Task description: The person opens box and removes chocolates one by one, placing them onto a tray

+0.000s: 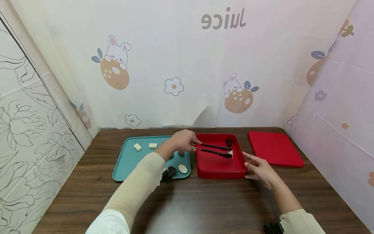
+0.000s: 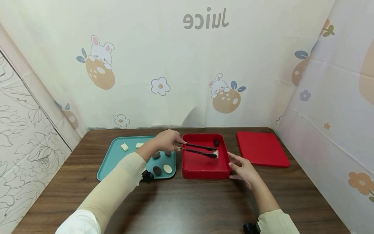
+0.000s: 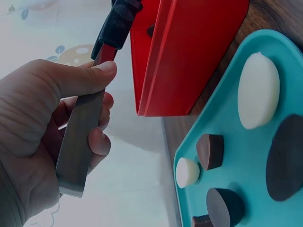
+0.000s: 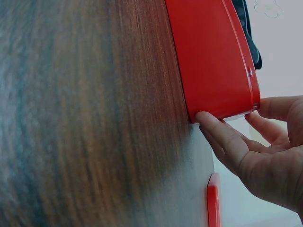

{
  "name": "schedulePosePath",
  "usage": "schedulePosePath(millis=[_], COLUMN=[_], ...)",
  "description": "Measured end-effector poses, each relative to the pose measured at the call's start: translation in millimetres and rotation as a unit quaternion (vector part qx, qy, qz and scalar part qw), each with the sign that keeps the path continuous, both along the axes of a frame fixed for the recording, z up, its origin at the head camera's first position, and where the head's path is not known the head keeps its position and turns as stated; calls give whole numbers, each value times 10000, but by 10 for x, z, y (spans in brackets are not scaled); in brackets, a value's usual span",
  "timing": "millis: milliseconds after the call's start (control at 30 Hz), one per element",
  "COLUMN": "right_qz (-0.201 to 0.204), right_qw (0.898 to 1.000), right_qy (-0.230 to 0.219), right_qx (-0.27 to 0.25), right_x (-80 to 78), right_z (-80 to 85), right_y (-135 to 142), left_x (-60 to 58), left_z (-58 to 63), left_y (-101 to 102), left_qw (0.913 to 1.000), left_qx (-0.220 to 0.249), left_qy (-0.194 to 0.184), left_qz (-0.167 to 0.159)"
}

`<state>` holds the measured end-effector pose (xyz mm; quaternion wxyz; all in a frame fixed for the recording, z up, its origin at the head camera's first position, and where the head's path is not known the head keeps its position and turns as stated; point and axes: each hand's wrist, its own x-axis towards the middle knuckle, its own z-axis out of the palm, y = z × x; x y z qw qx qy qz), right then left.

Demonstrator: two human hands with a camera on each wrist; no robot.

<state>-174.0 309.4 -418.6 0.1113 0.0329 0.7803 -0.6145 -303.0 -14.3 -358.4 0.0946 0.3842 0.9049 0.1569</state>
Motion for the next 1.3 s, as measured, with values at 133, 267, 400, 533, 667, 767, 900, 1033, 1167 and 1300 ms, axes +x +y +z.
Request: schedulePosePath(millis=[133,267,400,533,667,767,900,1033,1167,1300], right_qz=[-17,-8,-1,-3,17,29,67,121,135,119], right_qw=[10000,10000,10000,10000,10000,10000,9999,9998,9998,9998], right_qy=[-20,-31,-38,-32,1,8,32,54,65,71], right_qx=[25,13,-2,-14,-46,-72,-96,-125,-136,-135], right_x=[-2,0,-1,-8,-9,-8,-8,-1,3,-1], right_z=[-12,-20,-22,-16,-15,-17,-17,-15,-13,-13], right_y=[5,9,12,11,8,9,17,19,17,17], left_x=[52,82,99,120,149,172,200,240,287,327], left_z=[23,19,12,29,61,73,60,49,60,70], left_y=[-84,-173,-268,-361,-443,-492,-554,-627,-712,-809], left_qw=[9998,9993,9984,9976,9966,9965,9969,9965,9951,9937], left_qx=[41,149,240,452,658,661,553,519,671,821], left_qy=[164,303,449,477,426,419,467,602,701,761], left_qz=[-93,-169,-248,-234,-251,-303,-298,-257,-178,-102])
